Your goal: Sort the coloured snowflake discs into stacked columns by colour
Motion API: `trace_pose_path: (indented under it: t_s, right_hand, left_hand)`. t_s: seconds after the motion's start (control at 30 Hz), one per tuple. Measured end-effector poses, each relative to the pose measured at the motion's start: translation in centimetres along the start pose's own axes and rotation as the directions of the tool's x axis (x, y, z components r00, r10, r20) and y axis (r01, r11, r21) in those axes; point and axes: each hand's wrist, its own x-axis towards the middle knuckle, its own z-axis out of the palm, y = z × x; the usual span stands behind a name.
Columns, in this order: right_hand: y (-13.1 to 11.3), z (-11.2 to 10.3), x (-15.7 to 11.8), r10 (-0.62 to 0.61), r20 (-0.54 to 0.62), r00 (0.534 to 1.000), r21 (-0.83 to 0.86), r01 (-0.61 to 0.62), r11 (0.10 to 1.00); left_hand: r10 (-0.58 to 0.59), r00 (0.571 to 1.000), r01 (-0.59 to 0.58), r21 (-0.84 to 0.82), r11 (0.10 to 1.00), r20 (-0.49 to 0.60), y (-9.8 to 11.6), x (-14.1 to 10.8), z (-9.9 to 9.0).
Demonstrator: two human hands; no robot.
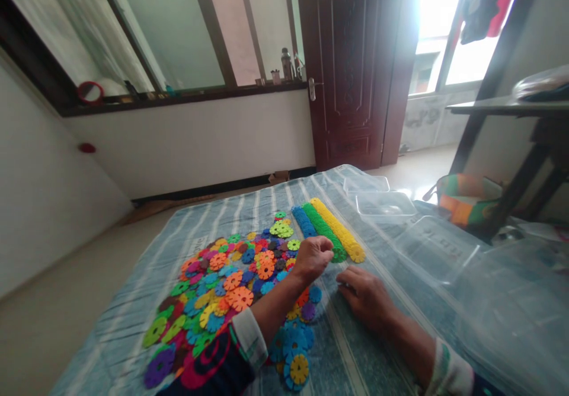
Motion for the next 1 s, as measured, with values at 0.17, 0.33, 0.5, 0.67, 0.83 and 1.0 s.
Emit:
trace_pose_path:
  t_s: [0.17,0.33,0.5,0.67,0.83,1.0]
  right_hand:
    - [0.0,-0.1,0.0,-0.007,0.009,1.0,-0.019,0.007,1.0]
    - [0.0,0.0,0.0,0.0,0.018,1.0,-0.023,0.0,1.0]
    - [0.4,0.4,-0.2,-0.016,0.016,1.0,-0.016,0.016,1.0]
    - [0.6,0.7,-0.4,-0.05,0.005,0.999,0.011,0.05,0.999]
    - [0.3,0.4,-0.4,-0.044,0.002,0.999,-0.025,0.044,0.999]
    - [0.3,0.4,-0.4,-0.049,-0.016,0.999,-0.015,0.048,0.999]
  left_hand:
    - [0.004,1.0,-0.002,0.113,0.994,-0.019,0.7,0.5,1.7]
    - [0.031,0.998,-0.019,0.247,0.969,-0.046,0.9,0.3,2.1]
    - [0.097,0.993,-0.067,0.37,0.926,-0.063,1.1,-0.5,2.3]
    - [0.194,0.981,-0.174,0.452,0.875,0.002,1.1,-0.9,2.5]
    - [0.2,0.98,-0.187,0.47,0.863,0.023,0.6,-0.5,3.0]
    - [0.212,0.977,-0.195,0.475,0.858,0.019,0.6,-0.4,3.3]
